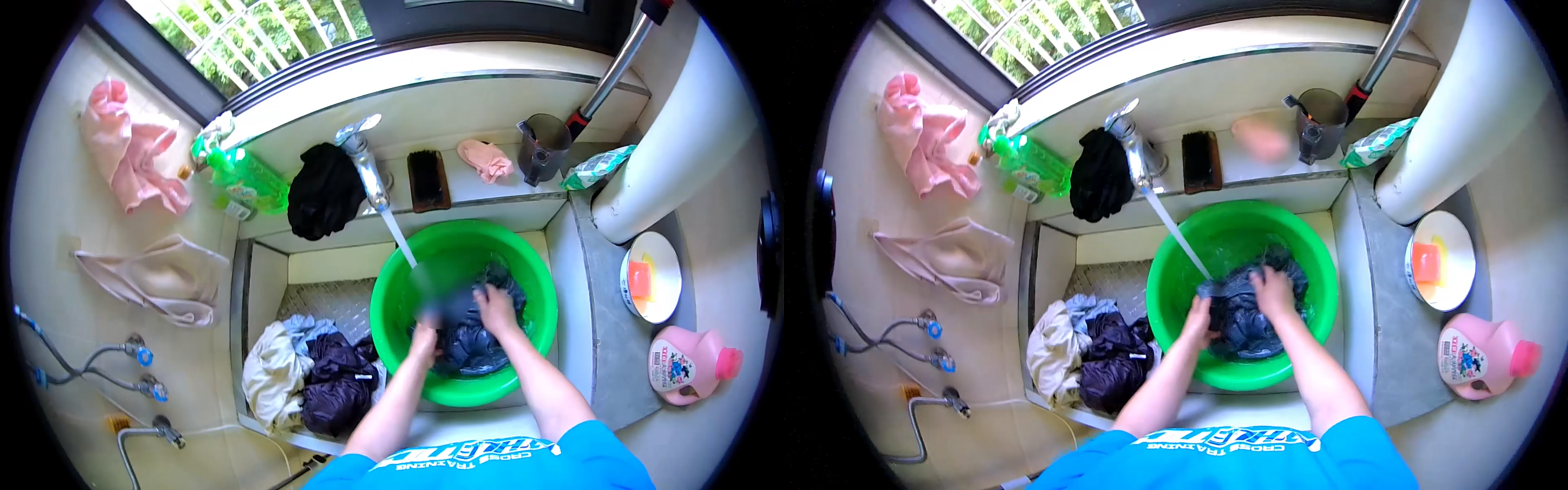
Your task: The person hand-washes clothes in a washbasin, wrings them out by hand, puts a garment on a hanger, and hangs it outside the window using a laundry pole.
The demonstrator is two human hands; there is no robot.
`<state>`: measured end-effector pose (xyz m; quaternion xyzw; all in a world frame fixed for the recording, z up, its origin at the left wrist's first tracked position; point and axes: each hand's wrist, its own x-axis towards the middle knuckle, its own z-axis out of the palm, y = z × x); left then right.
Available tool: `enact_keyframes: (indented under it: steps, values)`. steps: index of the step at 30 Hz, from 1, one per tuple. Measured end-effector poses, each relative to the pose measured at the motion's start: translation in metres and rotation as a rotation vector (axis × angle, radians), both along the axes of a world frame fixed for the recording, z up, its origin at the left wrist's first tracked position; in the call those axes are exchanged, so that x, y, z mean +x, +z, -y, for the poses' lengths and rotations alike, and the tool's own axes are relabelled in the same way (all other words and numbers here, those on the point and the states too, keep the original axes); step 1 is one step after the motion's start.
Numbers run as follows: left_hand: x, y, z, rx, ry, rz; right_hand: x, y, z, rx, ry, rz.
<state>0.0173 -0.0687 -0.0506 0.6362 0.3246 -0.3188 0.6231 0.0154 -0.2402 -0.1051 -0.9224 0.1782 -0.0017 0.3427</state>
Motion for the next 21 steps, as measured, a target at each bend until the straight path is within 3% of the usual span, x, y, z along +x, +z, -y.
enact_keyframes:
  steps: [3,4,5,6,8,11,12,13,16,18,20,21]
  values:
    - [0.003,-0.061,0.002,-0.337,0.104,0.097,-0.009,0.026,-0.045,0.468,0.133,0.064]
    - [0.001,-0.053,0.002,-0.355,0.198,0.127,-0.016,0.087,-0.060,0.431,0.177,0.019]
    - [-0.002,-0.048,0.005,-0.354,0.192,0.121,-0.023,0.090,-0.077,0.457,0.293,0.144]
    - [-0.002,-0.044,0.005,-0.366,0.195,0.103,-0.037,0.110,-0.092,0.382,0.273,0.309]
    - [0.001,-0.036,-0.001,-0.379,0.199,0.074,-0.039,0.111,-0.096,0.337,0.367,0.266]
    - [-0.007,-0.015,-0.013,-0.392,0.227,0.021,-0.011,0.073,-0.071,0.188,0.298,0.414]
    - [-0.006,0.014,-0.009,-0.391,0.203,-0.031,0.002,0.066,-0.055,0.127,0.263,0.284]
    - [-0.006,0.021,-0.011,-0.363,0.127,0.041,0.012,0.061,-0.037,0.054,0.253,0.163]
    - [0.000,0.044,-0.017,-0.286,-0.049,0.317,0.031,0.039,0.011,-0.134,0.061,0.203]
    - [0.013,0.012,-0.031,-0.069,-0.157,0.543,0.033,0.034,0.025,-0.094,-0.082,0.037]
    - [0.022,-0.015,-0.025,0.447,-0.337,0.761,0.024,0.029,0.005,-0.040,-0.121,0.131]
    - [0.023,-0.012,-0.011,0.647,-0.525,0.682,0.015,0.027,-0.014,-0.094,-0.012,0.091]
